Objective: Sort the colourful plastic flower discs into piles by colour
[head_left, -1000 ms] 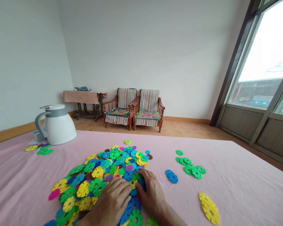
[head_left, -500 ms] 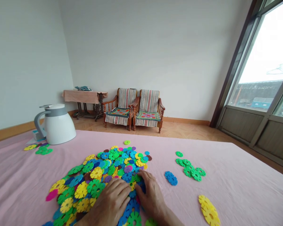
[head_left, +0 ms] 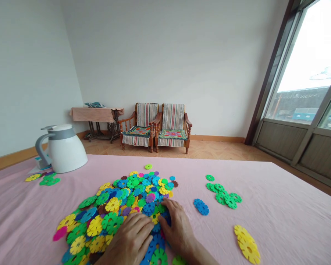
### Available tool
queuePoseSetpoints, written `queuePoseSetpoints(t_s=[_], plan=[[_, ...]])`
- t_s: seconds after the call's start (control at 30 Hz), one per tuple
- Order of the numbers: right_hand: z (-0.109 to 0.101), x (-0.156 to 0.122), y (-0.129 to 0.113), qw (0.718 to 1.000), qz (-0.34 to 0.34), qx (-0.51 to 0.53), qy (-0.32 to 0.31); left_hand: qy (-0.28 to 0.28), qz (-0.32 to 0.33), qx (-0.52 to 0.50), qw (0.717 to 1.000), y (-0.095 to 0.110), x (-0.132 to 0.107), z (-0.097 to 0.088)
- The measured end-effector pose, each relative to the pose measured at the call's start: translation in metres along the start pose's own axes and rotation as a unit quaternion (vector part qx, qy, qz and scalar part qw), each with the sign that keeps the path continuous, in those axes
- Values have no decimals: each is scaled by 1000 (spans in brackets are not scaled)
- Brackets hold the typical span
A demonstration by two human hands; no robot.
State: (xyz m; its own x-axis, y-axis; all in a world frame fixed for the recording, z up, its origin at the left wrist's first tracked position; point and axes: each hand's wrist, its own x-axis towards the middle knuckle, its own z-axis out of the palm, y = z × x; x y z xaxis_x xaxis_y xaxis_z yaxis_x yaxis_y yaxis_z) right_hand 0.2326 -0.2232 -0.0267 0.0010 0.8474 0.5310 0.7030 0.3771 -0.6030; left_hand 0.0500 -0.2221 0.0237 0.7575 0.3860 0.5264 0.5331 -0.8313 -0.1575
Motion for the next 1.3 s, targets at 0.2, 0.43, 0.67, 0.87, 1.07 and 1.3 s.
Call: queuePoseSetpoints(t_s=[0.2,0.43,0.67,0.87,1.07,1.3], plan=[[3,-1,1,1000,-7,-12,15,-2,12,-3,1000,-6,-7,6],[8,-2,3,999,-25,-21,43,33,25,13,999,-8,-7,6],[6,-1,1,998,-24,-24,48,22,14,7,1000,-7,-10,2],[6,-1,1,999,-17,-23,40,19,18,16,1000,-7,-11,1],[9,-1,4,999,-16,-23,28,10,12,23,1000,-7,-12,0],[8,-1,3,999,-11,-21,26,22,1,1,1000,-10,-12,1]])
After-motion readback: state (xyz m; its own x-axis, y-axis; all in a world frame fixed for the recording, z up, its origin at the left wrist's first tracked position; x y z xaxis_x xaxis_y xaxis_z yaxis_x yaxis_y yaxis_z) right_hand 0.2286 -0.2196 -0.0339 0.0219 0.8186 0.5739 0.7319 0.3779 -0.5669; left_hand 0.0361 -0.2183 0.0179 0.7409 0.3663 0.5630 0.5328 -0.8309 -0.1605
